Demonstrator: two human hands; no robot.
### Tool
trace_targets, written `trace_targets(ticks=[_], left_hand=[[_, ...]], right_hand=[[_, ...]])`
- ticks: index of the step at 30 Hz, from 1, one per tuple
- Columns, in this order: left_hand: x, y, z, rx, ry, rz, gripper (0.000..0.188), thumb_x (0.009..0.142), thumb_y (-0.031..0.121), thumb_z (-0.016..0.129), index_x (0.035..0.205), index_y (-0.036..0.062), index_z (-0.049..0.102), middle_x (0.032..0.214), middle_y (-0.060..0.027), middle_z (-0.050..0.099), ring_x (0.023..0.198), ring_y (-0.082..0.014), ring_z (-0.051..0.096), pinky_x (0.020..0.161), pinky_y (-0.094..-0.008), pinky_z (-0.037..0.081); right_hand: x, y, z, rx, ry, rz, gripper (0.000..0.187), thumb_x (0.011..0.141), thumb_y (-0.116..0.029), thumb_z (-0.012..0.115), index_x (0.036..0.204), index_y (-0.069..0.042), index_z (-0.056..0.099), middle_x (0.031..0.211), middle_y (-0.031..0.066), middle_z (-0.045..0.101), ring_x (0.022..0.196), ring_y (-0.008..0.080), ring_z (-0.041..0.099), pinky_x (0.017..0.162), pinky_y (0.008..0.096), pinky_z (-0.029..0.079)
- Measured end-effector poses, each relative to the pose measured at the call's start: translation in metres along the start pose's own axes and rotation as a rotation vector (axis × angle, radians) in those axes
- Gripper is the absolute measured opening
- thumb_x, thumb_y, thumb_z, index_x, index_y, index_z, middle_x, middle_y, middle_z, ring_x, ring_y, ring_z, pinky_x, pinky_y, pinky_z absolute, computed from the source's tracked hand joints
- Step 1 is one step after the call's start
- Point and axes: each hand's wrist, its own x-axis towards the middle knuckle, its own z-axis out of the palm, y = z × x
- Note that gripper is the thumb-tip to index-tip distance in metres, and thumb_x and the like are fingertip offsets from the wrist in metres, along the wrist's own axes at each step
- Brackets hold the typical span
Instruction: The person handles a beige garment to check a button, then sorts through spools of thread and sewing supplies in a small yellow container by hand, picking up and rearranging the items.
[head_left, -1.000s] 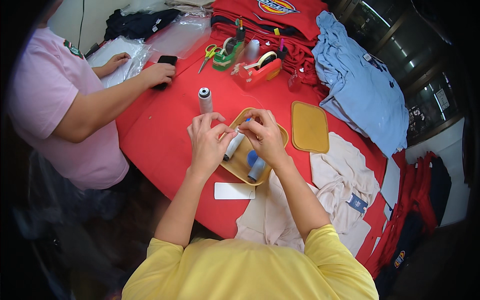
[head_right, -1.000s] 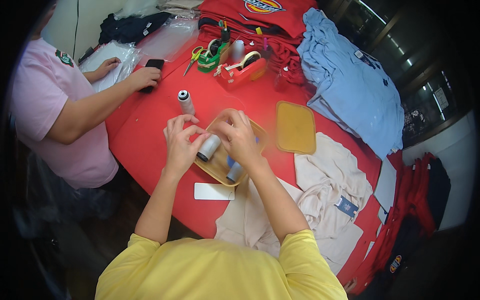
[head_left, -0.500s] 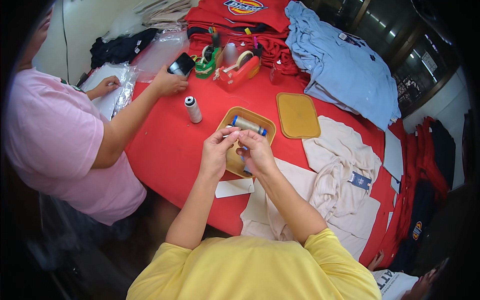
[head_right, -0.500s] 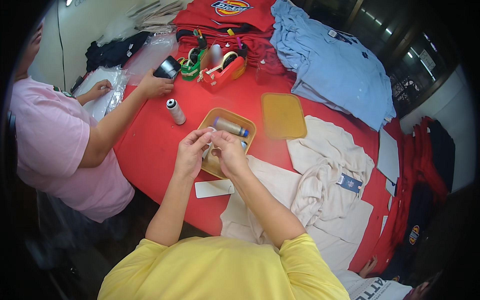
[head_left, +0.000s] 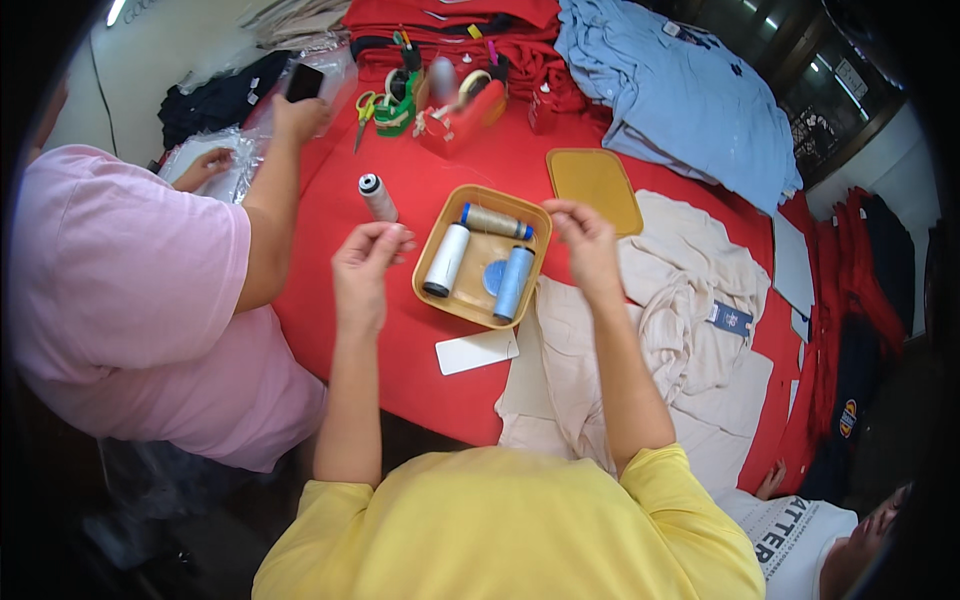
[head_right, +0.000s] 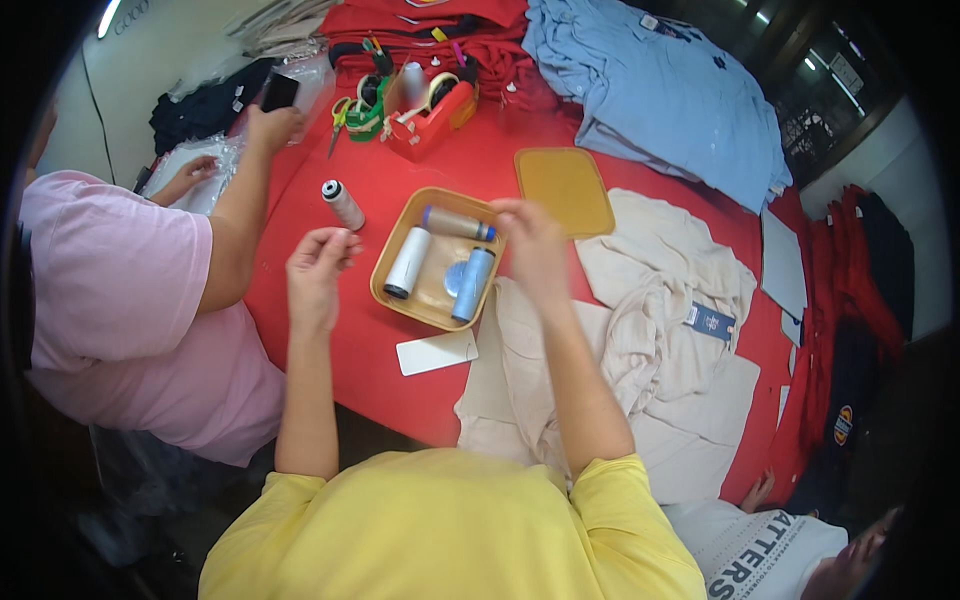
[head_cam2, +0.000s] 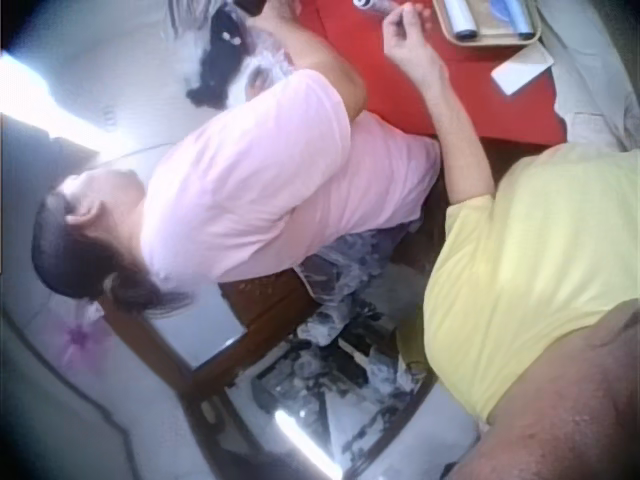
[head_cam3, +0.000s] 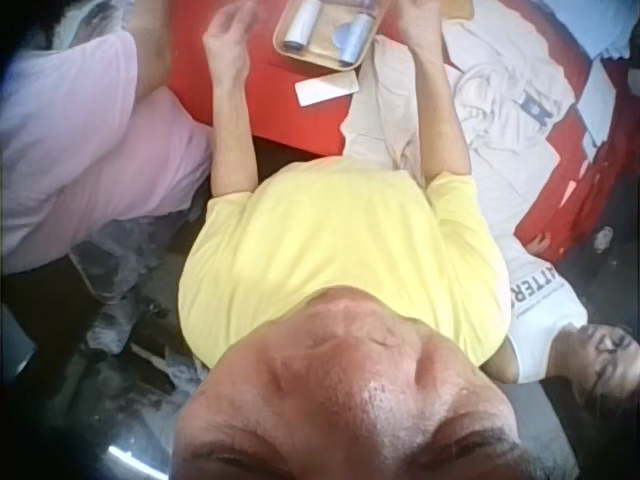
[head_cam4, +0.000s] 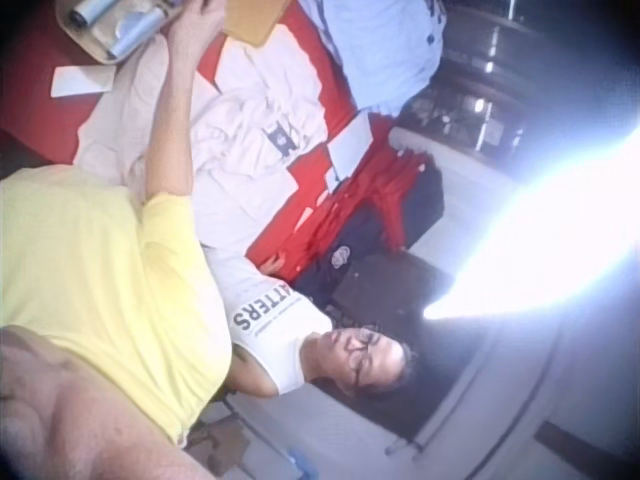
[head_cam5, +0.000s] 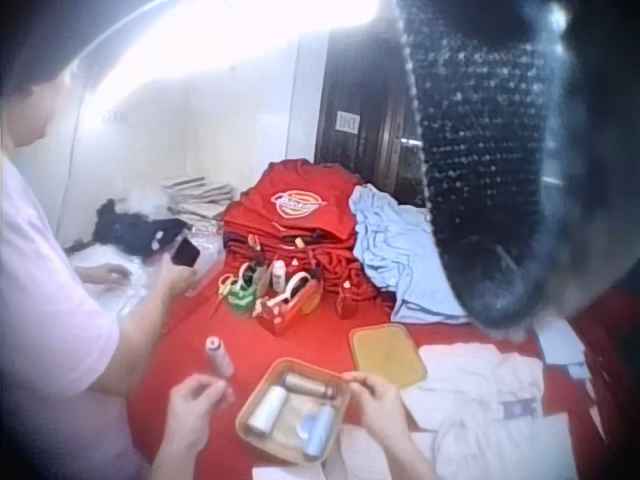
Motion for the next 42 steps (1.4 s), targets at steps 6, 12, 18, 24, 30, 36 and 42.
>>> trace_targets(ticks=[6, 12, 18, 24, 30, 36, 42], left_hand=[[0.004, -0.008, -0.049, -0.056, 0.068, -0.199, 0.014, 0.090, 0.012, 0.062, 0.102, 0.0032, 0.063, 0.088, -0.0055, 0.067, 0.079, -0.0105, 0.062, 0.067, -0.0211, 0.046], [0.048, -0.030, -0.067, -0.120, 0.101, -0.194, 0.019, 0.090, 0.010, 0.062, 0.106, 0.0011, 0.060, 0.095, -0.0063, 0.065, 0.085, -0.0110, 0.062, 0.072, -0.0216, 0.046], [0.118, -0.045, -0.103, -0.156, 0.116, -0.051, 0.021, 0.089, 0.006, 0.062, 0.108, -0.0003, 0.058, 0.096, -0.0071, 0.065, 0.086, -0.0121, 0.062, 0.076, -0.0226, 0.048], [0.170, -0.076, -0.126, -0.236, 0.098, -0.005, 0.014, 0.089, 0.010, 0.063, 0.102, 0.0059, 0.060, 0.094, -0.0044, 0.065, 0.084, -0.0115, 0.062, 0.076, -0.0237, 0.049], [0.190, -0.106, -0.134, -0.353, 0.121, -0.129, 0.010, 0.089, 0.013, 0.063, 0.099, 0.0095, 0.061, 0.087, 0.0000, 0.063, 0.079, -0.0092, 0.059, 0.073, -0.0232, 0.048], [0.181, -0.132, -0.151, -0.569, 0.070, -0.057, 0.008, 0.090, 0.011, 0.061, 0.098, 0.0094, 0.061, 0.084, 0.0003, 0.061, 0.078, -0.0092, 0.058, 0.073, -0.0239, 0.047], [0.174, -0.126, -0.146, -0.710, 0.074, -0.084, 0.008, 0.090, 0.009, 0.060, 0.098, 0.0091, 0.059, 0.083, -0.0004, 0.059, 0.078, -0.0109, 0.056, 0.074, -0.0253, 0.047]], right_hand=[[-0.005, -0.007, -0.010, -0.085, -0.059, 0.014, 0.020, 0.089, -0.011, 0.055, 0.103, 0.000, 0.065, 0.090, 0.0082, 0.066, 0.082, 0.0151, 0.059, 0.075, 0.0286, 0.045], [-0.029, -0.022, 0.038, -0.245, -0.300, -0.018, 0.020, 0.089, -0.013, 0.057, 0.102, 0.000, 0.065, 0.087, 0.0083, 0.064, 0.081, 0.0163, 0.059, 0.073, 0.0288, 0.045], [-0.070, -0.024, 0.018, -0.393, -0.241, -0.223, 0.012, 0.086, -0.006, 0.059, 0.095, -0.001, 0.064, 0.091, 0.0137, 0.062, 0.086, 0.0293, 0.060, 0.076, 0.0350, 0.047], [-0.101, 0.043, -0.059, -0.711, 0.307, -0.178, 0.011, 0.088, -0.004, 0.055, 0.094, -0.001, 0.064, 0.085, 0.0099, 0.061, 0.075, 0.0224, 0.059, 0.066, 0.0306, 0.047], [-0.103, 0.109, -0.090, -0.383, 0.601, 0.180, 0.015, 0.092, -0.012, 0.054, 0.094, 0.001, 0.063, 0.077, 0.0024, 0.056, 0.058, 0.0079, 0.044, 0.055, 0.0238, 0.038], [-0.105, 0.116, -0.090, -0.451, 0.557, 0.129, 0.016, 0.092, -0.012, 0.054, 0.094, 0.002, 0.063, 0.074, 0.0031, 0.056, 0.058, 0.0093, 0.045, 0.054, 0.0242, 0.038], [-0.108, 0.121, -0.095, -0.494, 0.564, 0.101, 0.018, 0.093, -0.013, 0.054, 0.093, 0.002, 0.062, 0.073, 0.0034, 0.056, 0.059, 0.0096, 0.045, 0.055, 0.0238, 0.039]])
